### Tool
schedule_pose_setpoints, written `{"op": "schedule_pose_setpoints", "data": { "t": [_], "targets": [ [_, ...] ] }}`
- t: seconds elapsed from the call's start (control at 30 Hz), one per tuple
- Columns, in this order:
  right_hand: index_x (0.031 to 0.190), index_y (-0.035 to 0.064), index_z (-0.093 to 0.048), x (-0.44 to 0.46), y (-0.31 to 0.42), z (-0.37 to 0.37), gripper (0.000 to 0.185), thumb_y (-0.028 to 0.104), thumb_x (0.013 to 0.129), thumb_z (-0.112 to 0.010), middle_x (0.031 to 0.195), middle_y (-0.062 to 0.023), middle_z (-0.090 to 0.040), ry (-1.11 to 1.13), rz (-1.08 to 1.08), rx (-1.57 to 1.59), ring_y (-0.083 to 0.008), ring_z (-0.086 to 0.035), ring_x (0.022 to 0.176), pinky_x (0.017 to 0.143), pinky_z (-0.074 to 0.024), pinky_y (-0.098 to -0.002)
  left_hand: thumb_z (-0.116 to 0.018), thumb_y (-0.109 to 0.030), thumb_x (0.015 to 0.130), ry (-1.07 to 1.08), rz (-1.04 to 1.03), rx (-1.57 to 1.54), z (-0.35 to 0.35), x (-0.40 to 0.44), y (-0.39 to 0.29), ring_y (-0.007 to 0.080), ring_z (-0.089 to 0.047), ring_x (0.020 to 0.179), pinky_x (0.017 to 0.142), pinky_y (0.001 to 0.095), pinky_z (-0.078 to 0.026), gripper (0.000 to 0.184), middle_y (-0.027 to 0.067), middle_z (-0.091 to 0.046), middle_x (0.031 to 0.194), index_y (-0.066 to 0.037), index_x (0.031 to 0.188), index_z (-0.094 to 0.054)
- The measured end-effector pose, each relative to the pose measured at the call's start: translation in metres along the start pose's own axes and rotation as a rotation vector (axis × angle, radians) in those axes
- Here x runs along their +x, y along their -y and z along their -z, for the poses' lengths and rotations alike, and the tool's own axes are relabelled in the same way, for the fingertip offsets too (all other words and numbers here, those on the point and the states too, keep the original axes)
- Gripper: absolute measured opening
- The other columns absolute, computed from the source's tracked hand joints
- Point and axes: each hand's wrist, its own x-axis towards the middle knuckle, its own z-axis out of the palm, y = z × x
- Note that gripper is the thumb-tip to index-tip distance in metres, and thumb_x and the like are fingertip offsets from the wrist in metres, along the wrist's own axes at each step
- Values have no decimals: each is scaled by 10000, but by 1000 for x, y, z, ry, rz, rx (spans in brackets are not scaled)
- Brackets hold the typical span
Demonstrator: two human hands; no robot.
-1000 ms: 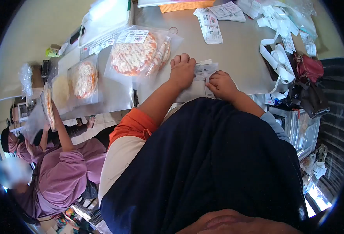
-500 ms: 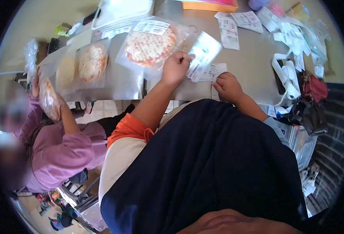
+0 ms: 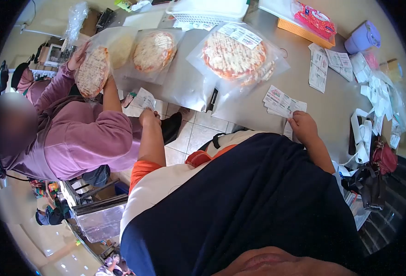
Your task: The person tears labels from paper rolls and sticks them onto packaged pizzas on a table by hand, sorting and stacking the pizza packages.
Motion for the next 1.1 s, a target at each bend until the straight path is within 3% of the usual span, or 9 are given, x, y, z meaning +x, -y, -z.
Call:
{"op": "schedule_pose_setpoints", "data": {
  "t": [0.17, 0.43, 0.57, 0.77, 0.87, 0.93, 1.03, 1.1],
  "targets": [
    [710, 4, -635, 2, 2, -2, 287, 253, 817, -539, 851, -124, -610, 6, -60, -75, -316, -570, 822, 731, -463, -406, -496, -197, 901, 285, -47, -59, -9, -7, -21, 108, -398, 469, 387, 227, -289, 126, 10, -438, 641, -78, 869, -524],
    [714, 2, -618, -1, 0, -3, 287, 263, 811, -546, 793, -140, -594, 4, -82, 3, -330, -562, 796, 709, -450, -420, -474, -187, 921, 428, -84, -135, -26, 15, -43, 117, -413, 483, 382, 234, -295, 141, 21, -457, 654, -53, 891, -506],
    [725, 2, -609, -1, 0, -4, 286, 265, 816, -541, 800, -149, -591, 10, -115, 3, -337, -560, 801, 716, -445, -425, -481, -187, 919, 297, -97, -205, -31, 13, -50, 128, -434, 492, 382, 244, -305, 149, 35, -484, 681, -42, 916, -513],
    [721, 2, -600, -1, 6, -1, 295, 275, 818, -540, 803, -160, -591, 11, -156, -14, -340, -564, 821, 726, -444, -427, -538, -242, 888, 393, -261, -11, -53, 41, -74, 158, -472, 502, 374, 259, -309, 184, 40, -500, 684, -60, 915, -531],
    [734, 3, -611, -2, 0, -7, 297, 276, 822, -538, 814, -159, -594, -8, -130, -4, -340, -567, 826, 731, -448, -425, -522, -154, 875, 338, -159, -164, -81, 40, -103, 184, -444, 475, 375, 337, -360, 152, 47, -474, 607, -83, 743, -499],
    [745, 2, -616, -3, 0, -9, 296, 276, 822, -537, 821, -158, -596, -12, -123, -12, -341, -569, 826, 733, -451, -425, -509, -148, 856, 349, -111, -158, -96, 62, -115, 174, -430, 459, 368, 321, -337, 150, 44, -475, 598, -94, 716, -494],
    [759, 2, -620, -3, 3, -7, 294, 277, 821, -538, 830, -158, -598, 1, -135, -27, -345, -572, 819, 732, -453, -426, -489, -140, 827, 445, -152, 105, -108, 80, -132, 159, -407, 435, 359, 299, -303, 153, 39, -477, 584, -110, 677, -486],
    [767, 2, -620, -4, 4, -6, 291, 277, 820, -540, 832, -158, -599, 16, -148, -31, -346, -573, 814, 731, -454, -427, -505, -138, 811, 393, -194, 188, -105, 63, -133, 155, -394, 426, 363, 291, -301, 154, 28, -460, 559, -118, 659, -485]
  ]
}}
